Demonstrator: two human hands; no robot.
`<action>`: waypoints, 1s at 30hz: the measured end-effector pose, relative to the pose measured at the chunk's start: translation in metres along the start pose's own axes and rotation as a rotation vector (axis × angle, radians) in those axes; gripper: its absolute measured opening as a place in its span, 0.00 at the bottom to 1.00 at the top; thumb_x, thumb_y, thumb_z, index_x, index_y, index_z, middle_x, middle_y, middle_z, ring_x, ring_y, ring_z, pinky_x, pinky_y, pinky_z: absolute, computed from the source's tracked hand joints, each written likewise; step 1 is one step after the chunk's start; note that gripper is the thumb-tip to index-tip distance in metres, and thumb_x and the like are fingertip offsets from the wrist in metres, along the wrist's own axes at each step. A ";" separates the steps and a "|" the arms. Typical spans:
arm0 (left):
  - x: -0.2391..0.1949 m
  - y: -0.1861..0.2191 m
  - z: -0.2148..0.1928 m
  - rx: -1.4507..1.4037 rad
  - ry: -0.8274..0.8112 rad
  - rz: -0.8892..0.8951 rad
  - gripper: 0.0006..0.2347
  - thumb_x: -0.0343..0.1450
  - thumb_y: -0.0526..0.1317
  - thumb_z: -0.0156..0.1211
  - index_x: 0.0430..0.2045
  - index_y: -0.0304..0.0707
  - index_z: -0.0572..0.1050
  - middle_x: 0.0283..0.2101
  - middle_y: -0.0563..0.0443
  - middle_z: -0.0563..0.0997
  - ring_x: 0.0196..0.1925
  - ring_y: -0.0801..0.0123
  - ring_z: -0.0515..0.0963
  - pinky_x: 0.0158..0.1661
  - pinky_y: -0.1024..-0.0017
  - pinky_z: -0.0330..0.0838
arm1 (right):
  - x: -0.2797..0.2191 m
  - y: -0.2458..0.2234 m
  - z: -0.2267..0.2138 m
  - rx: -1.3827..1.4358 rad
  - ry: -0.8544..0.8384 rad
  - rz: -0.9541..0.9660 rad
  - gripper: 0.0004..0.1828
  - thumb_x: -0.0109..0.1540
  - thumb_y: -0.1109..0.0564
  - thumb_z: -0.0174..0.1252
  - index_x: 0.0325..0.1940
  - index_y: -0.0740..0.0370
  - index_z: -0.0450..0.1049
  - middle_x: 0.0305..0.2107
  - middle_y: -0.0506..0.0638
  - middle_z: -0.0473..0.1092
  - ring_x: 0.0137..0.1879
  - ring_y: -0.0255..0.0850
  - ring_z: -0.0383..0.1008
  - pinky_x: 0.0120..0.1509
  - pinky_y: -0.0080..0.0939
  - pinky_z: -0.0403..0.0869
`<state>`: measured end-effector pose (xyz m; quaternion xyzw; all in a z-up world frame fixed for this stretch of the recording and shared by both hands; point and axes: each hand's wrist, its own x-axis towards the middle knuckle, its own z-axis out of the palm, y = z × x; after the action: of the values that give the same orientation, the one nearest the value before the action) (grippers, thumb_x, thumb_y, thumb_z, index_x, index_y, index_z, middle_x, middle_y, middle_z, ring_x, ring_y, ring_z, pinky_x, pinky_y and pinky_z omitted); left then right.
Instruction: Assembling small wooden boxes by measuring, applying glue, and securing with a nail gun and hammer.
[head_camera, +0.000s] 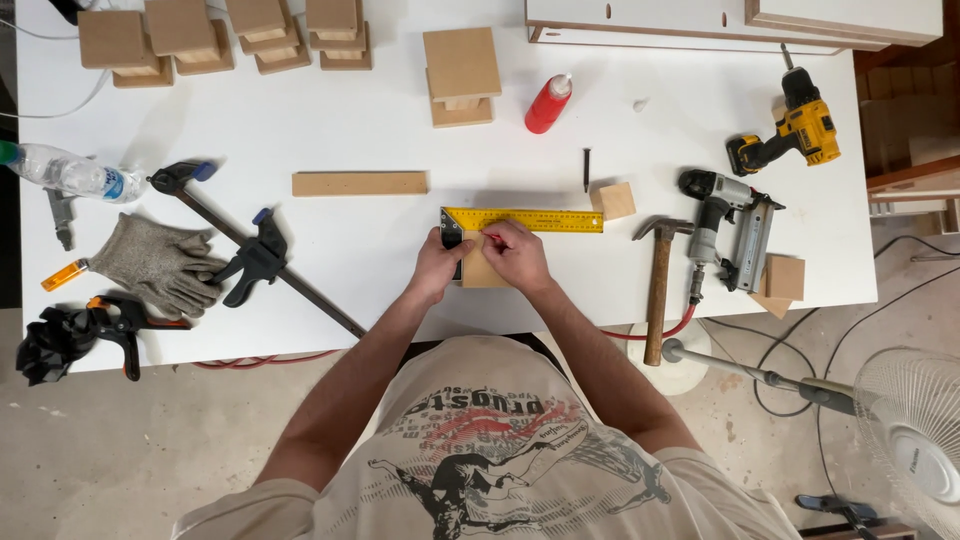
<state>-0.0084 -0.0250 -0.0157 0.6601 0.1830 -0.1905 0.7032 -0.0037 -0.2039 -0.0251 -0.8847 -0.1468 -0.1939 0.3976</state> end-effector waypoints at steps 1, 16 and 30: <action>-0.003 0.004 0.001 -0.001 0.000 0.001 0.15 0.69 0.41 0.71 0.40 0.33 0.71 0.36 0.49 0.74 0.41 0.65 0.76 0.38 0.67 0.73 | 0.000 0.000 0.000 0.000 0.000 -0.001 0.09 0.54 0.62 0.66 0.36 0.52 0.81 0.22 0.48 0.72 0.29 0.44 0.77 0.32 0.41 0.79; -0.003 0.006 0.000 0.029 0.001 -0.010 0.15 0.69 0.41 0.70 0.40 0.32 0.71 0.37 0.47 0.75 0.42 0.63 0.76 0.39 0.66 0.73 | 0.005 -0.005 -0.002 -0.012 -0.042 0.005 0.06 0.56 0.61 0.66 0.36 0.54 0.81 0.24 0.48 0.73 0.31 0.45 0.78 0.35 0.42 0.79; -0.008 0.011 0.000 0.027 -0.005 0.000 0.15 0.69 0.42 0.70 0.39 0.33 0.71 0.36 0.48 0.75 0.41 0.62 0.75 0.38 0.67 0.72 | 0.003 -0.002 0.001 -0.018 -0.038 0.009 0.07 0.55 0.62 0.65 0.36 0.52 0.80 0.22 0.48 0.71 0.30 0.45 0.77 0.35 0.41 0.78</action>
<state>-0.0094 -0.0241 -0.0023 0.6692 0.1785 -0.1944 0.6947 -0.0013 -0.2020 -0.0228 -0.8925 -0.1486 -0.1764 0.3877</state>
